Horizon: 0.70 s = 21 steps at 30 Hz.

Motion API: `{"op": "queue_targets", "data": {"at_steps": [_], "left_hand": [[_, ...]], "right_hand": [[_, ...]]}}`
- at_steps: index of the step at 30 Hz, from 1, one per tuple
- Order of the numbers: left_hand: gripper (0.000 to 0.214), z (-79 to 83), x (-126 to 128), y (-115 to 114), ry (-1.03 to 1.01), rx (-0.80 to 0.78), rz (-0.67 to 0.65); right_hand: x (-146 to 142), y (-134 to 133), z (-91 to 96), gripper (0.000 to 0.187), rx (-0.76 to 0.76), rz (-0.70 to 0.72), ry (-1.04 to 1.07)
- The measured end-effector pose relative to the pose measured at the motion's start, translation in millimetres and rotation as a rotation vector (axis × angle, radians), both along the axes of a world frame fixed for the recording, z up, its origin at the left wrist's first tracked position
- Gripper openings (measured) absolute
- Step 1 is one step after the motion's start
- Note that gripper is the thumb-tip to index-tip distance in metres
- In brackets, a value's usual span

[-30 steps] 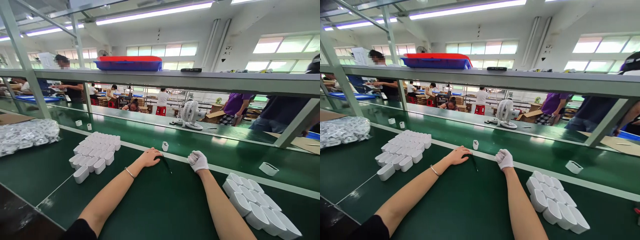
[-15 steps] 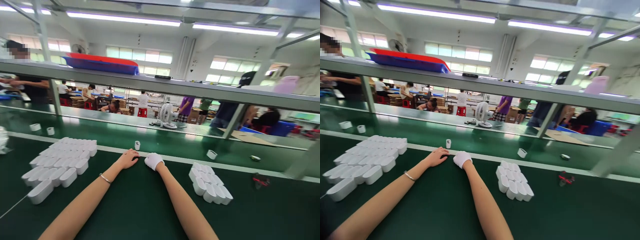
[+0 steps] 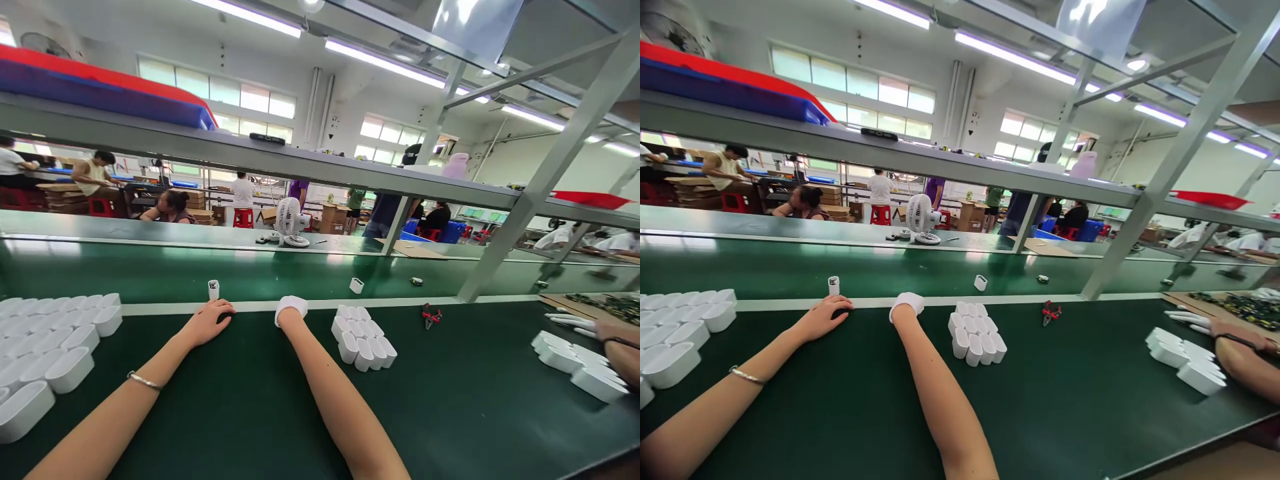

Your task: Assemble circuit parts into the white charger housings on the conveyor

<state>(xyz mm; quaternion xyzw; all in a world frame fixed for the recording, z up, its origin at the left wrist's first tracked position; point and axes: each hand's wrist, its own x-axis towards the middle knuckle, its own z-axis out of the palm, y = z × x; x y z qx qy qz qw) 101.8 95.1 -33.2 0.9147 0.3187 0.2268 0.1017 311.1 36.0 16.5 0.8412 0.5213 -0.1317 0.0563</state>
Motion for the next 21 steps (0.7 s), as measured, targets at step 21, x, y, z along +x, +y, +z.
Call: {"op": "queue_targets", "data": {"at_steps": [21], "left_hand": [[0.029,1.7,-2,-5,0.033,0.052,0.008]], "right_hand": [[13,1,-20.0,0.031,0.279,-0.255,0.080]]}}
